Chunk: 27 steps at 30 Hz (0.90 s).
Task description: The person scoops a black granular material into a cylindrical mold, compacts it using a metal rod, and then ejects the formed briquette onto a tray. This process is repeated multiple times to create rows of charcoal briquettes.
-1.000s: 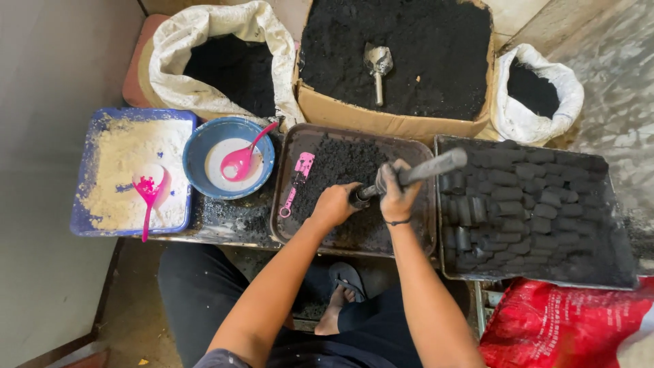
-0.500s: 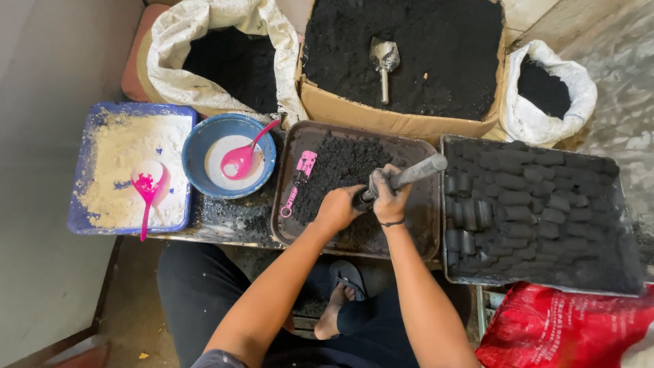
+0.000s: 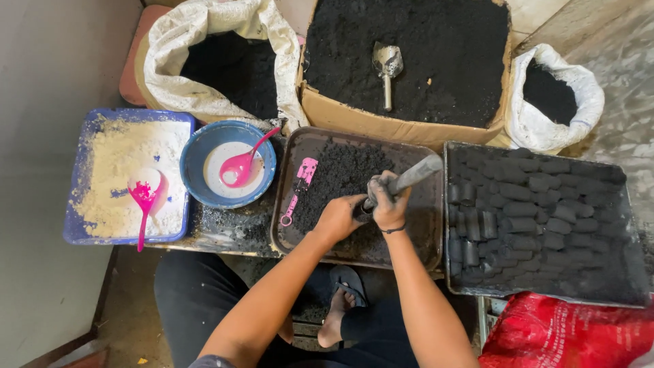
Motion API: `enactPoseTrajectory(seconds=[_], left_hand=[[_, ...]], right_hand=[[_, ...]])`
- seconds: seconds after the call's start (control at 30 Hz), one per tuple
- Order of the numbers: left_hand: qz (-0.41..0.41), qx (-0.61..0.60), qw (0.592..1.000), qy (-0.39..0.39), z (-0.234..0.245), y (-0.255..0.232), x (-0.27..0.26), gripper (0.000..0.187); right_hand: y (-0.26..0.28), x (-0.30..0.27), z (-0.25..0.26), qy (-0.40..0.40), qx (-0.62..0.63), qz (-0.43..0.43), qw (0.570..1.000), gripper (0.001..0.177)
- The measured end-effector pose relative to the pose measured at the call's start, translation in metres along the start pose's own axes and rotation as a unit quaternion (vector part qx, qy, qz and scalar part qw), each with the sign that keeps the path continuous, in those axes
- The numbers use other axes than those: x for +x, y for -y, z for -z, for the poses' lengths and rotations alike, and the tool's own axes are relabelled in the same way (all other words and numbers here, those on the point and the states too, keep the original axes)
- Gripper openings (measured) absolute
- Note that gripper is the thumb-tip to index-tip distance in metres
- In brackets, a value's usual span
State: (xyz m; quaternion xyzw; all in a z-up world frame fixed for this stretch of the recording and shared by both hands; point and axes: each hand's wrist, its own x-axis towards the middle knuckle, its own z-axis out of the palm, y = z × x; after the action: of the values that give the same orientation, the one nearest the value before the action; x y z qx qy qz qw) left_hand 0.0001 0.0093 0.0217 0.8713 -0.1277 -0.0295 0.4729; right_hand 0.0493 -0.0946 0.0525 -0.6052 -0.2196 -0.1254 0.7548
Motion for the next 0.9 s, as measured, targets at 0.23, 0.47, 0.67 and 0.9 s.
enactPoseTrajectory(seconds=[0.23,0.47,0.67,0.9], left_hand=[[0.006,0.003,1.0,-0.006,-0.003,0.002,-0.004,0.042],[0.024,0.002,1.0,-0.006,-0.005,0.0,-0.007,0.043],[0.031,0.004,0.999,-0.009,-0.003,-0.004,-0.008,0.043],[0.051,0.012,0.999,-0.008,-0.007,-0.003,-0.013,0.043]], right_hand=[[0.013,0.004,0.003,-0.002,0.04,-0.024,0.999,0.03],[0.039,0.011,0.011,0.008,0.014,-0.001,1.0,0.028],[0.061,0.014,0.015,0.011,-0.072,0.041,0.996,0.031],[0.076,0.015,0.015,0.045,-0.019,0.037,0.998,0.032]])
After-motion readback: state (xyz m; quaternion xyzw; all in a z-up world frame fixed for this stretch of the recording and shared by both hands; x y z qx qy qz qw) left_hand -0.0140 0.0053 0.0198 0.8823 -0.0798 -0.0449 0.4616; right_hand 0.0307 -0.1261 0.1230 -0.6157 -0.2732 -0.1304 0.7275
